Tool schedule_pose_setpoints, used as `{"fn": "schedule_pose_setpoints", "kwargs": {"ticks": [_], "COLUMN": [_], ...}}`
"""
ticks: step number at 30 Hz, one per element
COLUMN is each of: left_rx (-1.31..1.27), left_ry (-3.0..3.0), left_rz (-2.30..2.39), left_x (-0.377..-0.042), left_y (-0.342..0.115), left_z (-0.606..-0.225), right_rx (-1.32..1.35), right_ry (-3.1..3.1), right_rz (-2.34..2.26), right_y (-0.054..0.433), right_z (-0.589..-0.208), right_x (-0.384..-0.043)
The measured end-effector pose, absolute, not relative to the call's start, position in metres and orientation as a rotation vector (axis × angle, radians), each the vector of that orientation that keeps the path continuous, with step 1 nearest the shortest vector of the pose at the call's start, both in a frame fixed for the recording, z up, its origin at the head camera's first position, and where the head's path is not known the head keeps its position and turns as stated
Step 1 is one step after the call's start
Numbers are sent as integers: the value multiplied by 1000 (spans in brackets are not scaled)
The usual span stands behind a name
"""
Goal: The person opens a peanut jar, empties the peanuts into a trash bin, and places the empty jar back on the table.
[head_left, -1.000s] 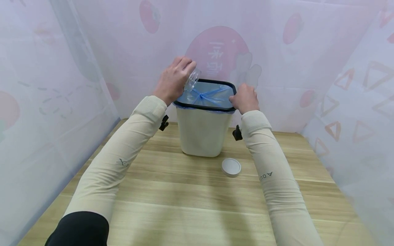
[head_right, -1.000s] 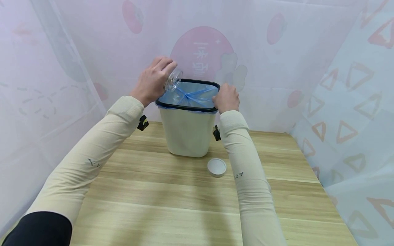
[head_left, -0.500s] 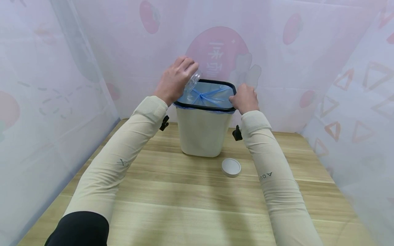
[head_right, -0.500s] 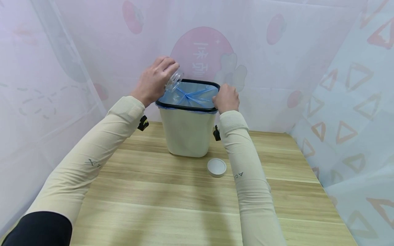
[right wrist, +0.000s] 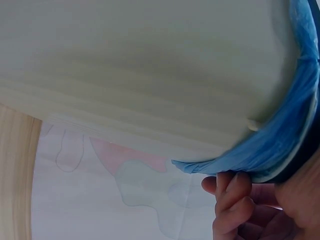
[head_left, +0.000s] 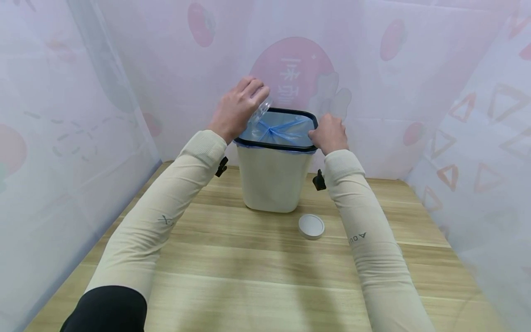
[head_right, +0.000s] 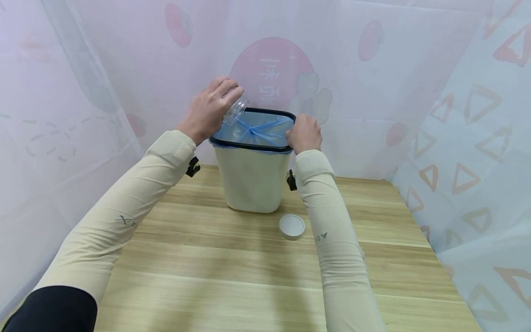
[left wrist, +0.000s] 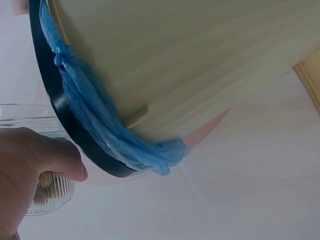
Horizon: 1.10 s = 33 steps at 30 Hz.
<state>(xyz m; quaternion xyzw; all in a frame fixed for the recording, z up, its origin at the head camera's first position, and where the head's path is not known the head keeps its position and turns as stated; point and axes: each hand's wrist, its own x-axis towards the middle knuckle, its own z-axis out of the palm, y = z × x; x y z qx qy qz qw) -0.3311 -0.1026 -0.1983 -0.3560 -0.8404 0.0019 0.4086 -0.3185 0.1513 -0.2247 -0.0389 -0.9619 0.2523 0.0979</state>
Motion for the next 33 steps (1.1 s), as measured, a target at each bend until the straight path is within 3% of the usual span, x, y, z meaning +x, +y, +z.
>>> {"fn": "schedule_pose_setpoints", "kwargs": {"ticks": [33], "left_rx": [-922], "left_ry": [-2063], "left_rz": [227], "left_x": [-330], "left_y": [-101], "left_z": [-194], "right_rx": [-128], "right_ry": [-2855], "right_rz": [736], "right_y": [150], "right_z": [-223], "right_x": [-320]}}
